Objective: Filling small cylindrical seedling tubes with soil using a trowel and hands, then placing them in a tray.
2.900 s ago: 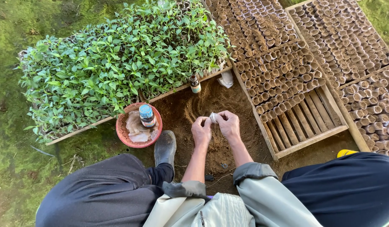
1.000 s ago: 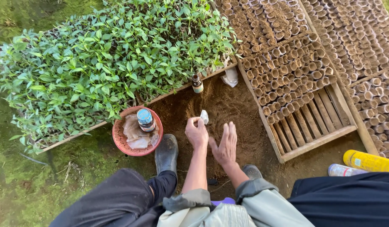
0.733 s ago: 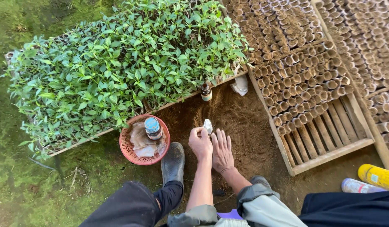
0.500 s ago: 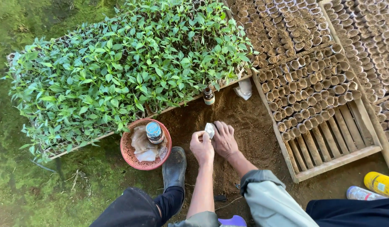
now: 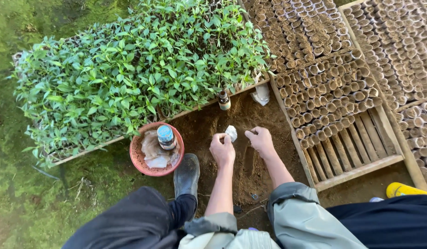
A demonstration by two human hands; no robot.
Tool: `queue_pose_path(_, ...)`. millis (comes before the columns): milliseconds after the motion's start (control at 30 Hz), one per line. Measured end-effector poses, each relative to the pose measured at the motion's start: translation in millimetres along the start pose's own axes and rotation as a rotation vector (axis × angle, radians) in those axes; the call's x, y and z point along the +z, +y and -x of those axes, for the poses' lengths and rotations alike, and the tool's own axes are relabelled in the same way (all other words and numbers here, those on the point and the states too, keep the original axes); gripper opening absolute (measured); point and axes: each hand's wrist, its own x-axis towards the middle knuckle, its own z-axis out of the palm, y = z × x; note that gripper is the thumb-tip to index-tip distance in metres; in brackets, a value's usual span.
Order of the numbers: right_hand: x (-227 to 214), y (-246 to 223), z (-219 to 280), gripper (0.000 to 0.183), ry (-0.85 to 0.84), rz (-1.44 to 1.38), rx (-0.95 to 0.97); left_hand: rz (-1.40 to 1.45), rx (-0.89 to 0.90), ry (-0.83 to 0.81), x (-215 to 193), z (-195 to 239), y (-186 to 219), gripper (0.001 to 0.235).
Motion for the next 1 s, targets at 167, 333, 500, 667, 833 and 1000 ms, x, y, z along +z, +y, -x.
queue_pose_path(167,-26.2,-38.8,74.0,0.016,-0.032,-0.410,0.103,-0.028,0.015,-0.032,5.4,13.2,0.0,0.012)
queue_pose_path(333,-27.5,-54.0,91.6,0.019,-0.167,-0.453,0.014,-0.092,0.077,-0.086,-2.1,28.8,11.2,0.012)
queue_pose_path(500,-11.6,-36.4,83.0,0.017,-0.027,-0.221,-0.116,-0.078,0.180,-0.180,-9.4,35.6,5.5,0.013)
queue_pose_path(667,-8.6,-22.2,79.1,0.010,0.013,-0.126,-0.107,-0.065,0.161,-0.190,-11.6,32.5,-6.3,0.016)
queue_pose_path(833,-19.9,-47.6,96.7,0.011,-0.063,-0.321,-0.069,-0.098,0.149,-0.162,-11.4,17.0,-17.4,0.016)
queue_pose_path(1000,-32.9,-75.1,119.8,0.019,-0.183,-0.350,-0.065,-0.072,0.141,-0.157,-14.0,15.7,-19.7,0.016)
